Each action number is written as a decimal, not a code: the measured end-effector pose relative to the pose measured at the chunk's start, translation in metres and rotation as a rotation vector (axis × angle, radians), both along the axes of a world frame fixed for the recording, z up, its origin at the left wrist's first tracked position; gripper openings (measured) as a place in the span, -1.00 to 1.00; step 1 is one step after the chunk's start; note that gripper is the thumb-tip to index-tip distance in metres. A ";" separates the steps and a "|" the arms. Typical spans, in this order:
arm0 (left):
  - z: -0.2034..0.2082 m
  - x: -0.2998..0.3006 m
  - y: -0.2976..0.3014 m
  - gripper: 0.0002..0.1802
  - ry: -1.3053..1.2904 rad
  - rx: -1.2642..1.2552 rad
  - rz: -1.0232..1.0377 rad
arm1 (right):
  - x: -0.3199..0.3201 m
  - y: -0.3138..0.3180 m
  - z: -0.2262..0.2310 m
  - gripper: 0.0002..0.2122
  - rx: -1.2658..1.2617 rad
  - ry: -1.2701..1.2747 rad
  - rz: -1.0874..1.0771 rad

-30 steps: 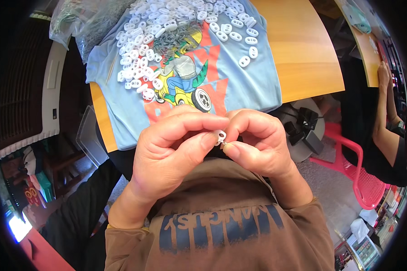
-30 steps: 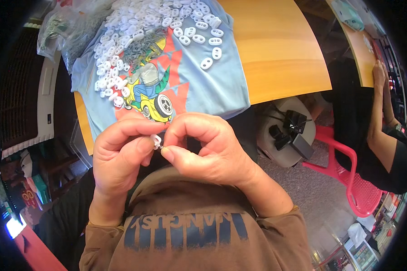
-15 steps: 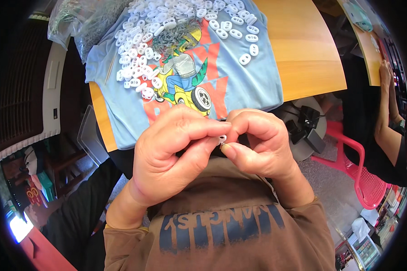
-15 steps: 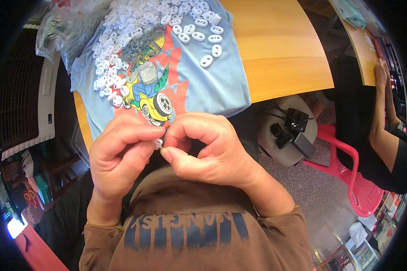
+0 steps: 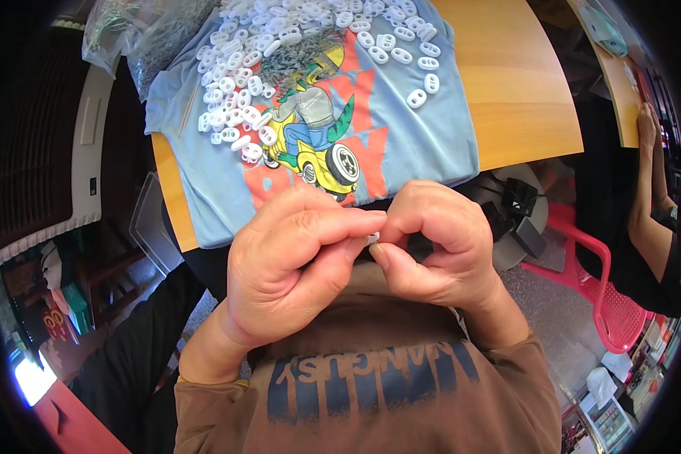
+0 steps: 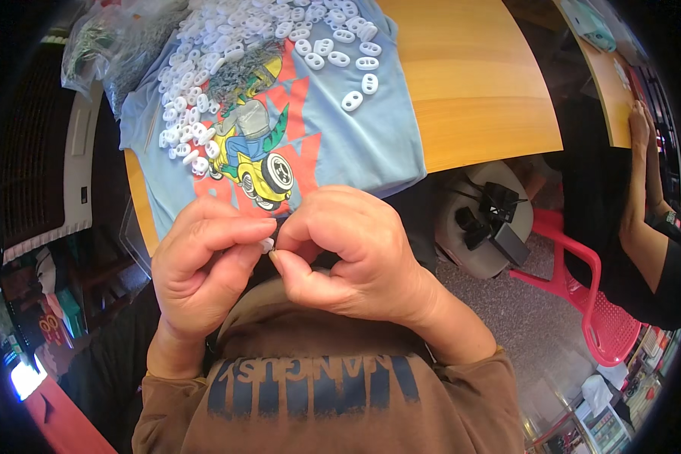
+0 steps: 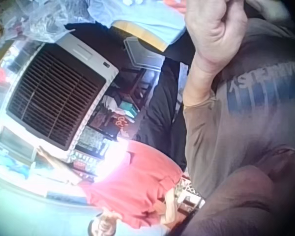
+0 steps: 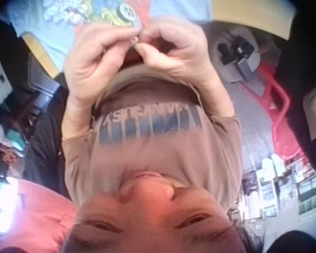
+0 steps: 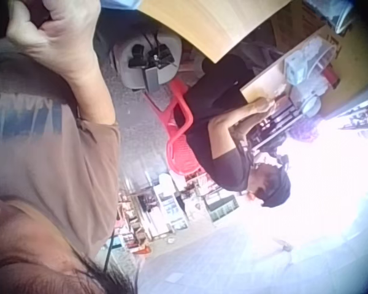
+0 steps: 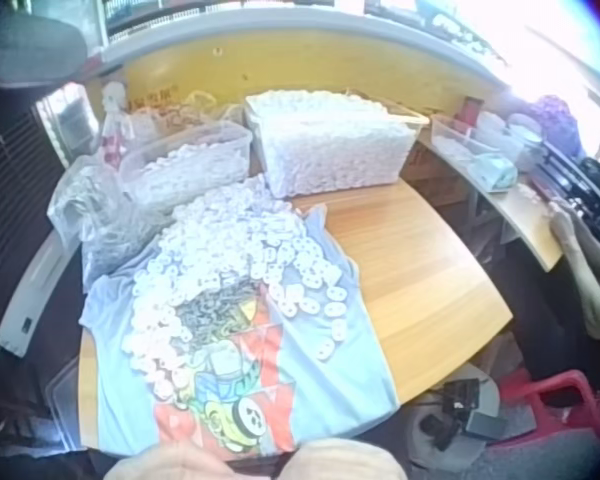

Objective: The person assembles small white plastic components by hand, picking up pieces from a pile on a blue cloth, joining them together, and placing the finished assemblies back onto the cloth.

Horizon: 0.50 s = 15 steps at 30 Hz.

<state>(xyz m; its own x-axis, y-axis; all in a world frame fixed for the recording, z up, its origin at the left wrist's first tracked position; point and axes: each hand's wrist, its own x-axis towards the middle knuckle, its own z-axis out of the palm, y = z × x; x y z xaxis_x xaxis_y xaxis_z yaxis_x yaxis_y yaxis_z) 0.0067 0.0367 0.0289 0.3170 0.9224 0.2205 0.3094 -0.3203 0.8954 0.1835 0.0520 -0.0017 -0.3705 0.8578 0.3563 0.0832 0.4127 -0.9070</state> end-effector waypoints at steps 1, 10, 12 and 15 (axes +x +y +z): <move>0.000 0.000 0.000 -0.78 -0.005 -0.009 0.005 | 0.000 0.000 0.000 -0.87 0.005 0.003 -0.002; -0.001 -0.006 -0.002 -0.81 -0.009 0.014 -0.061 | -0.002 -0.007 -0.002 -0.91 -0.256 0.156 0.082; -0.003 -0.006 -0.007 -0.79 -0.086 -0.098 -0.015 | -0.003 -0.008 -0.001 -0.91 -0.246 0.143 0.056; -0.005 -0.003 -0.015 -0.78 -0.210 -0.258 0.070 | -0.003 -0.006 0.000 -0.90 -0.131 0.080 0.004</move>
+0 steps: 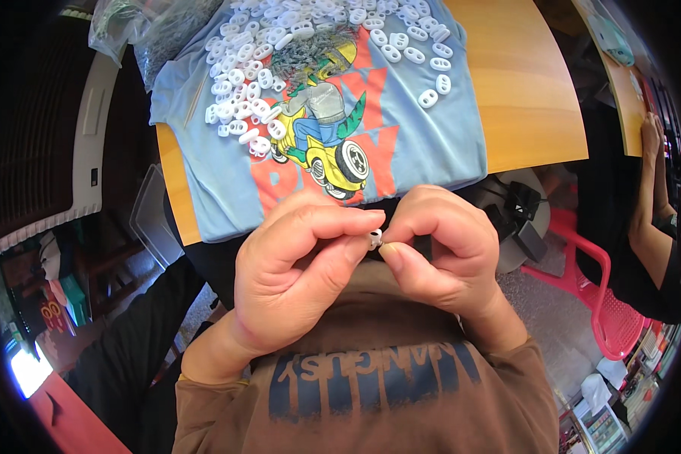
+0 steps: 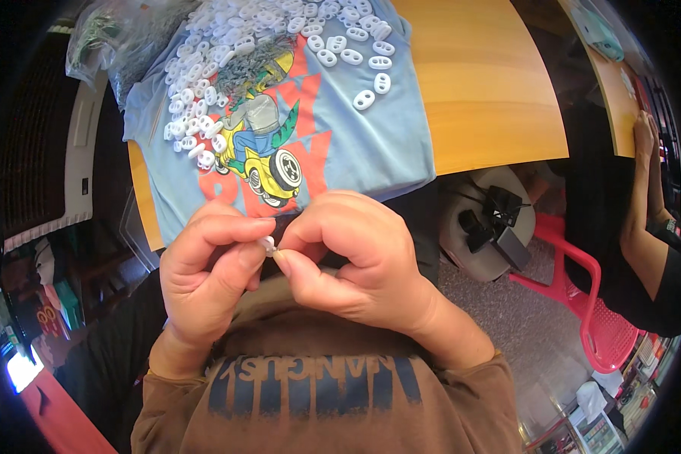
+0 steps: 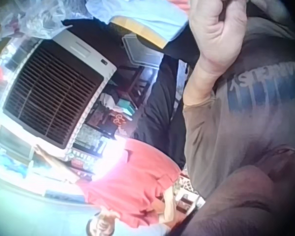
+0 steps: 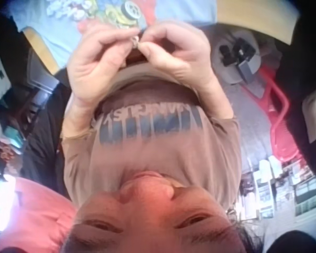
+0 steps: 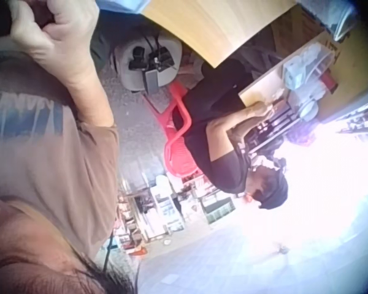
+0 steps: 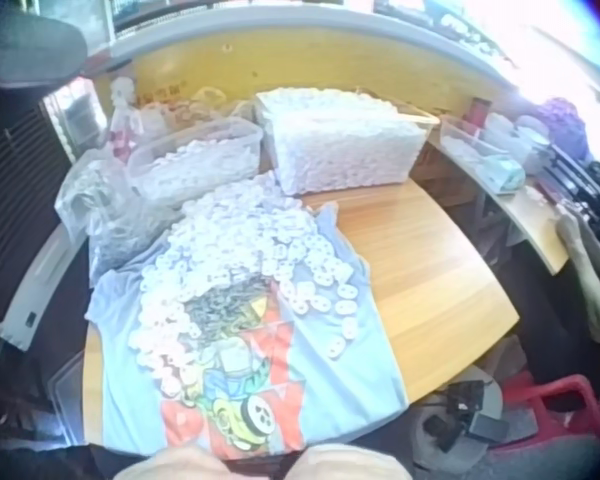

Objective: The person assembles small white plastic components by hand, picking up pieces from a pile on a blue cloth, joining them together, and placing the finished assemblies back onto the cloth.

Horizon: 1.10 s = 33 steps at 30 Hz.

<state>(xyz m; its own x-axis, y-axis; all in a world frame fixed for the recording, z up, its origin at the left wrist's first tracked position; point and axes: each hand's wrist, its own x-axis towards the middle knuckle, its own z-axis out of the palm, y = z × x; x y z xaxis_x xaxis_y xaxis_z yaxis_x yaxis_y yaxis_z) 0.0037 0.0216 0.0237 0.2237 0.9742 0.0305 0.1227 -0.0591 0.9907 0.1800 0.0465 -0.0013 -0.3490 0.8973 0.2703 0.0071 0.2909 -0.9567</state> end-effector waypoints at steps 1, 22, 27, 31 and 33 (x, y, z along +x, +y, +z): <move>-0.001 0.001 -0.002 -0.79 -0.043 -0.052 0.039 | -0.001 0.001 0.000 -0.89 0.104 -0.051 -0.027; -0.013 0.010 -0.015 -0.78 -0.284 -0.147 0.096 | -0.006 -0.004 -0.006 -0.89 0.123 -0.012 -0.067; -0.016 0.008 -0.014 -0.79 -0.226 -0.120 0.080 | -0.001 -0.003 -0.007 -0.93 0.000 -0.030 -0.008; -0.020 0.009 -0.015 -0.80 -0.375 -0.264 0.118 | -0.002 -0.006 -0.011 -0.94 -0.027 -0.043 -0.021; -0.021 0.011 -0.014 -0.80 -0.417 -0.283 0.126 | -0.002 -0.007 -0.010 -0.93 0.000 -0.044 -0.028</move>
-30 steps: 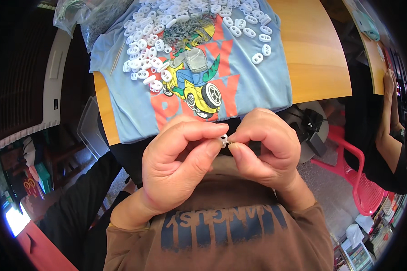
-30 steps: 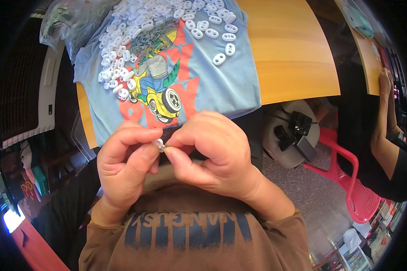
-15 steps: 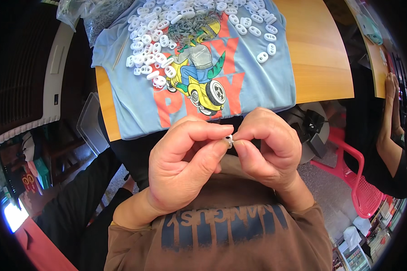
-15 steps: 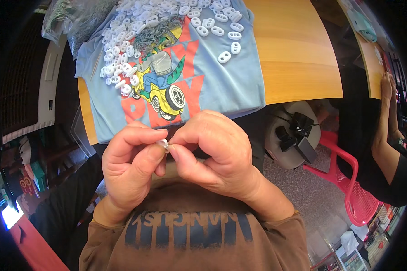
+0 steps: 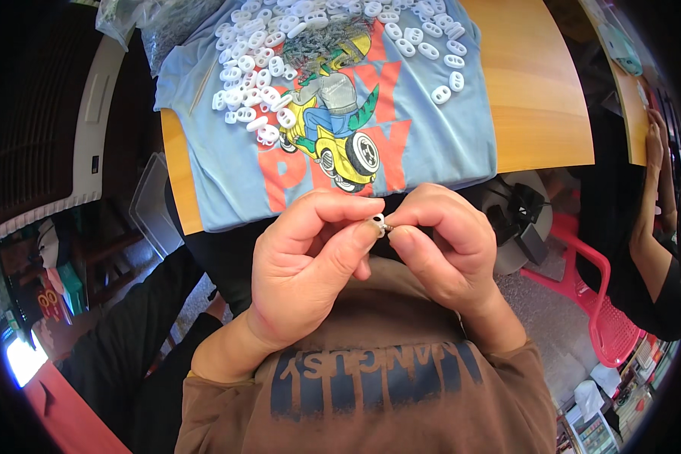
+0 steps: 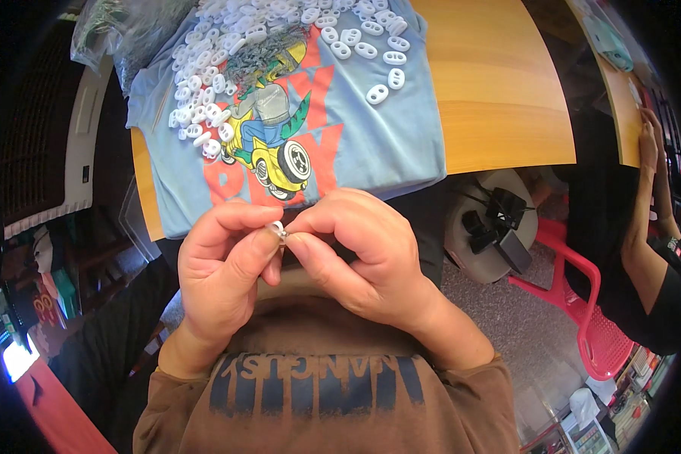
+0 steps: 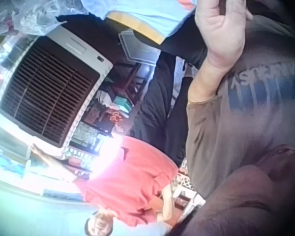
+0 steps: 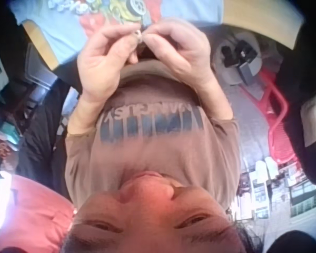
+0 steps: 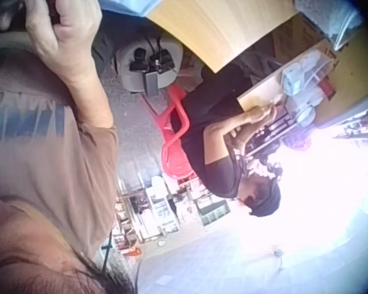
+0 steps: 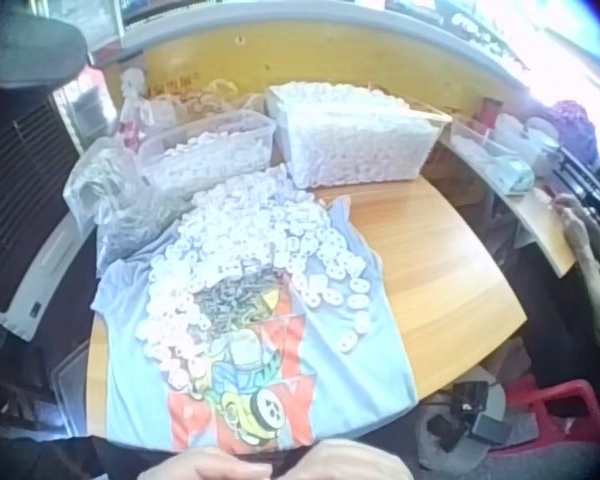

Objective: The person assembles small white plastic components by hand, picking up pieces from a pile on a blue cloth, joining them together, and placing the finished assemblies back onto the cloth.

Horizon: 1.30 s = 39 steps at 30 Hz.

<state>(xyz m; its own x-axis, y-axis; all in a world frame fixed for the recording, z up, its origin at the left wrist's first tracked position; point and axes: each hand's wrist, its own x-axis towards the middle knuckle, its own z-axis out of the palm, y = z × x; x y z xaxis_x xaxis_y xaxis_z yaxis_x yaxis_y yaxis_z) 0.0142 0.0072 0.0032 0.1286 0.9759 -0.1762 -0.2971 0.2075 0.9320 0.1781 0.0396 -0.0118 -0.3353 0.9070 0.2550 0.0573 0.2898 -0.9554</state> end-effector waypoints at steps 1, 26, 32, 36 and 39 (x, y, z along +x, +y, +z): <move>0.000 0.000 0.000 -0.80 -0.042 -0.017 0.010 | 0.000 0.000 0.001 -0.92 0.027 -0.002 -0.007; -0.012 -0.003 0.002 -0.80 -0.248 -0.169 0.131 | 0.001 0.021 0.009 -0.89 0.141 -0.221 0.035; -0.008 -0.006 0.004 -0.79 -0.310 -0.246 0.197 | 0.030 0.082 0.002 -0.82 0.611 -0.707 -0.263; -0.009 -0.008 -0.002 -0.80 -0.315 -0.246 0.197 | 0.038 0.099 -0.002 -0.83 0.746 -0.982 -0.135; -0.009 -0.011 -0.003 -0.80 -0.340 -0.246 0.191 | 0.037 0.101 0.003 -0.83 0.709 -1.032 -0.063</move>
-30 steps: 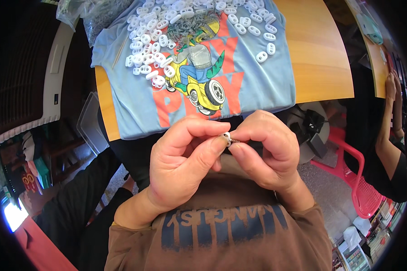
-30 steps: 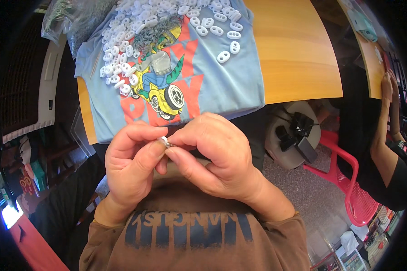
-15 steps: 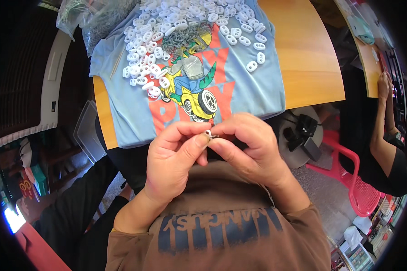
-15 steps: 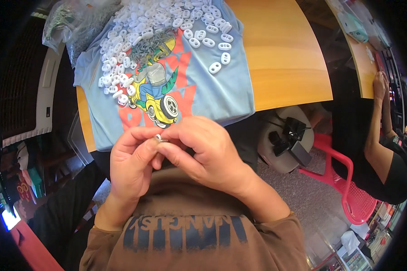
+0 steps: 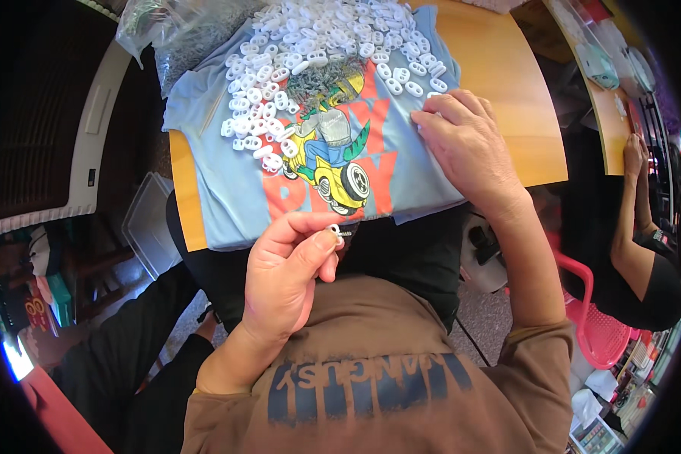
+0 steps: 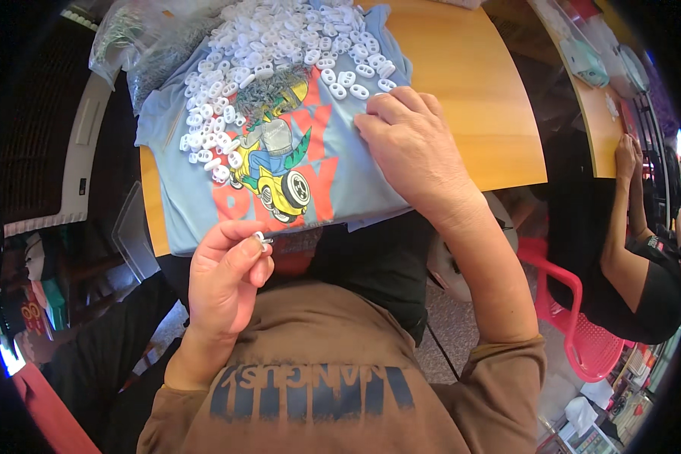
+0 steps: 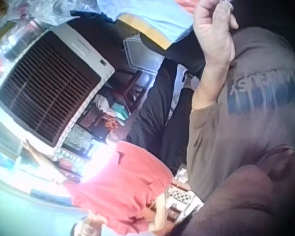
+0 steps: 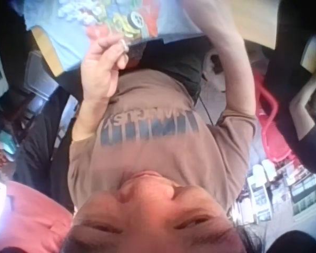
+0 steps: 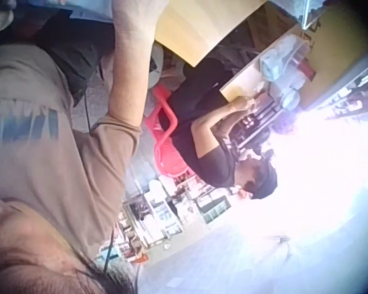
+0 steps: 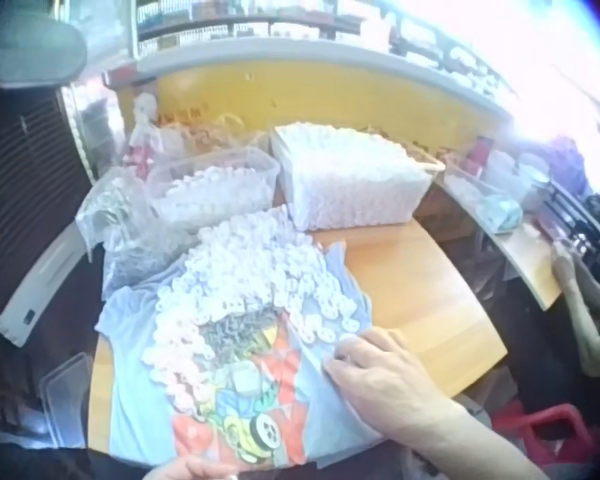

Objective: The person assembles small white plastic components by hand, picking up pieces from a pile on a blue cloth, joining them together, and placing the finished assemblies back onto the cloth.

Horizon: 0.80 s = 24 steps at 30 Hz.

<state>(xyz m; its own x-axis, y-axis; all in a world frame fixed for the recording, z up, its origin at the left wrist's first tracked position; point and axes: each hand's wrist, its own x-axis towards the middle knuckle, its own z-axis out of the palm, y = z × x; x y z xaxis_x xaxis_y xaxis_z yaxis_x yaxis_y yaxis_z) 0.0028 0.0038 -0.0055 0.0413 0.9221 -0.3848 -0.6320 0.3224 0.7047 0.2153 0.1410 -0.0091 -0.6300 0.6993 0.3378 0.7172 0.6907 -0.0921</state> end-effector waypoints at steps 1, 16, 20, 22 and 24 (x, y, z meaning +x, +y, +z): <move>0.001 0.000 0.000 -0.81 0.003 -0.002 0.008 | 0.000 0.000 0.001 -0.85 -0.018 0.012 0.003; 0.017 0.000 -0.002 -0.81 -0.042 0.070 0.003 | -0.043 -0.090 0.028 -0.78 -1.381 1.563 0.021; 0.024 0.003 -0.005 -0.80 -0.045 0.086 -0.021 | -0.050 -0.101 0.024 -0.76 -1.597 1.714 0.147; 0.023 0.003 -0.005 -0.81 -0.049 0.086 -0.018 | -0.050 -0.103 0.024 -0.75 -1.617 1.712 0.147; 0.024 0.004 -0.006 -0.81 -0.054 0.088 -0.016 | -0.049 -0.104 0.025 -0.74 -1.633 1.709 0.146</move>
<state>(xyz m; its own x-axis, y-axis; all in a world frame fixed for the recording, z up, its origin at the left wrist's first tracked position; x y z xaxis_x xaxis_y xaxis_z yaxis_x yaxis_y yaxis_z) 0.0072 -0.0018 0.0180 0.0749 0.9513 -0.2992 -0.6652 0.2712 0.6957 0.1661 0.0369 0.0164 -0.5445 0.8234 -0.1596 -0.5875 -0.5103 -0.6281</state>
